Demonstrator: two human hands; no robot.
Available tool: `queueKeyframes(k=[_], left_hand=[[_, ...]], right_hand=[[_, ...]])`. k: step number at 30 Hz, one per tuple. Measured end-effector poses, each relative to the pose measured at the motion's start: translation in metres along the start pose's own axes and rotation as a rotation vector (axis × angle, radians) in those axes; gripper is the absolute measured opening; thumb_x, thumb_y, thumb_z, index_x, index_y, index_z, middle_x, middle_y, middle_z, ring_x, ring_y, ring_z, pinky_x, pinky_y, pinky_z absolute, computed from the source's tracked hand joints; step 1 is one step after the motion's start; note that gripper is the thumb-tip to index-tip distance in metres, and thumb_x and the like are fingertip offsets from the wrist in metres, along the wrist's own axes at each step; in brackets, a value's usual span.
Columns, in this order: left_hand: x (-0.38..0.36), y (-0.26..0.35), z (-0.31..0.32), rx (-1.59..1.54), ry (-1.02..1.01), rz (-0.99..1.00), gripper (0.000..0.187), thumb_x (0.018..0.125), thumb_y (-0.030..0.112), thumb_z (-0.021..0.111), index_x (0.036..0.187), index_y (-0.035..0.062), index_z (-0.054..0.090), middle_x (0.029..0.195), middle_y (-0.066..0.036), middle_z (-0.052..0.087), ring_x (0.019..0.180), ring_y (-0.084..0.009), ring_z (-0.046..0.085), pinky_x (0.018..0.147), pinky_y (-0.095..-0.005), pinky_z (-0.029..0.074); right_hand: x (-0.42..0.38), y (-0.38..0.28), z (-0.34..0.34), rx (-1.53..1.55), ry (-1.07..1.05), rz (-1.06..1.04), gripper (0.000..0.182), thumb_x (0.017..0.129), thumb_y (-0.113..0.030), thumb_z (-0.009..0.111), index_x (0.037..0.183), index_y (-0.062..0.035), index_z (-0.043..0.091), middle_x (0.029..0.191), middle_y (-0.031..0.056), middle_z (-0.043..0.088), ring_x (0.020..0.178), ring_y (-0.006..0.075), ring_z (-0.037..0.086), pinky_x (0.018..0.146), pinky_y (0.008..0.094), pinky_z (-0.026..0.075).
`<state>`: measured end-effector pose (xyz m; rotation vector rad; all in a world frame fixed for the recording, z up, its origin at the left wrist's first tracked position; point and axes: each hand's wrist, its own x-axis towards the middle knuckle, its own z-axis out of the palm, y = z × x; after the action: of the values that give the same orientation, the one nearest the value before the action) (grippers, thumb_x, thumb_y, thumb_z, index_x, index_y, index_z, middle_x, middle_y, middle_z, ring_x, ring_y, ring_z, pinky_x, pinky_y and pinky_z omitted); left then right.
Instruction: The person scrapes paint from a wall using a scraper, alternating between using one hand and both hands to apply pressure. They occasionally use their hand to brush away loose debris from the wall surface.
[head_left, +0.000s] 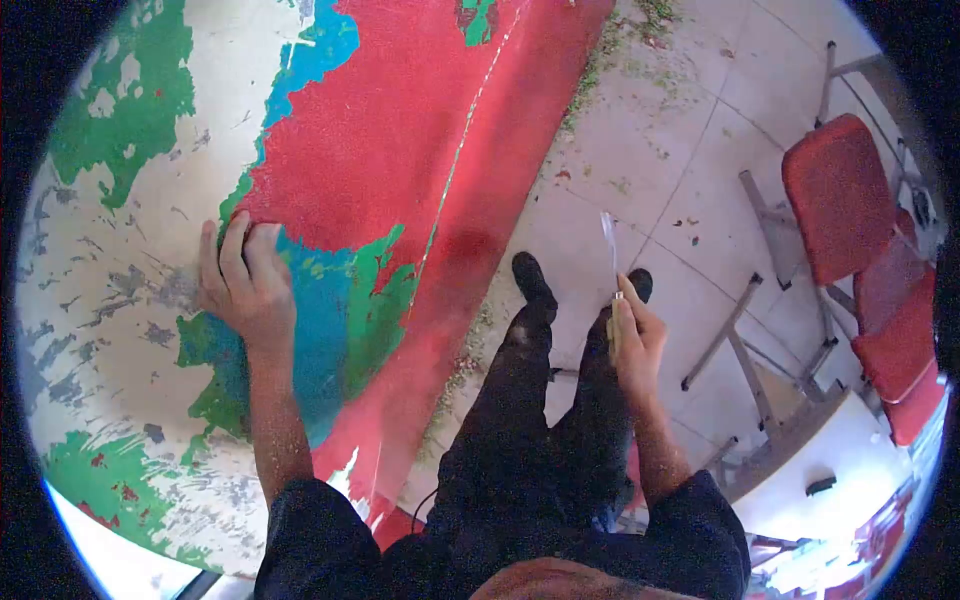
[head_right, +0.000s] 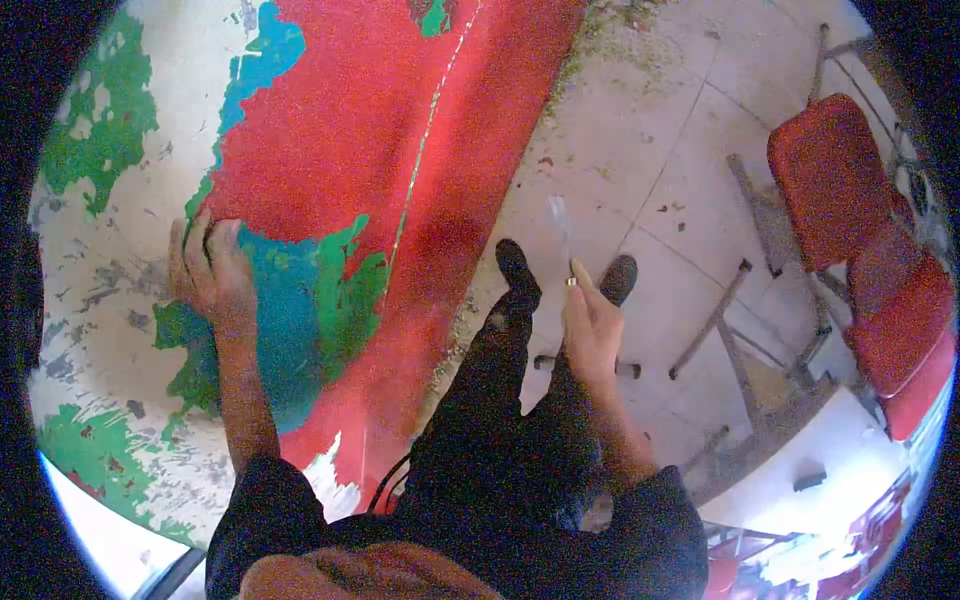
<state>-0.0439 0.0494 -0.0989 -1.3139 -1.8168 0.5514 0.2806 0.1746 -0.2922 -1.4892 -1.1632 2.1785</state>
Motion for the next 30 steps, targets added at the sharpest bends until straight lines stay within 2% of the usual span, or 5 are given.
queueKeyframes(k=[11,14,19,23,30], left_hand=[[-0.074,0.012,-0.05,-0.939,-0.018,-0.448,0.019,0.088,0.016,0.052,0.081,0.0014,0.061,0.096,-0.012,0.057,0.086,-0.0244,0.06,0.073,-0.0342,0.05],[-0.057,0.033,-0.059,-1.153,-0.567,-0.898,0.041,0.094,0.034,0.039,0.099,-0.0025,0.057,0.102,-0.017,0.059,0.086,-0.0285,0.061,0.075,-0.0354,0.05],[-0.022,0.08,-0.057,-2.012,-0.498,-1.583,0.049,0.095,0.039,0.037,0.117,-0.0035,0.046,0.097,-0.017,0.061,0.088,-0.0333,0.062,0.078,-0.0382,0.051],[-0.031,0.049,-0.043,-1.667,-0.333,-1.773,0.034,0.096,0.032,0.039,0.099,-0.0003,0.05,0.077,-0.011,0.057,0.069,-0.0233,0.062,0.068,-0.0349,0.053],[-0.025,0.042,-0.036,-1.63,-0.434,-1.725,0.036,0.094,0.039,0.042,0.089,0.0046,0.051,0.063,-0.003,0.047,0.059,-0.0172,0.056,0.056,-0.0309,0.049]], right_hand=[[0.008,-0.043,0.02,-0.068,-0.176,-0.046,0.041,0.091,-0.016,0.049,0.129,-0.0026,0.046,0.067,-0.004,0.048,0.056,0.0062,0.044,0.049,0.0226,0.038],[-0.009,-0.038,0.067,-0.232,-0.437,-0.372,0.042,0.09,-0.016,0.048,0.129,-0.0036,0.045,0.075,0.0062,0.058,0.062,0.0156,0.055,0.057,0.0286,0.044],[-0.04,-0.058,0.168,-0.111,-0.828,-0.43,0.04,0.089,-0.018,0.049,0.126,-0.0025,0.047,0.102,0.0221,0.06,0.092,0.0344,0.06,0.079,0.0403,0.046],[-0.05,-0.045,0.208,0.112,-0.88,-0.323,0.037,0.091,-0.015,0.047,0.126,-0.0039,0.049,0.091,0.0109,0.065,0.074,0.0146,0.059,0.069,0.0295,0.047],[-0.055,-0.025,0.229,0.168,-0.628,-0.444,0.028,0.087,-0.007,0.053,0.113,0.003,0.058,0.093,0.0124,0.066,0.082,0.0125,0.061,0.073,0.0242,0.047]])
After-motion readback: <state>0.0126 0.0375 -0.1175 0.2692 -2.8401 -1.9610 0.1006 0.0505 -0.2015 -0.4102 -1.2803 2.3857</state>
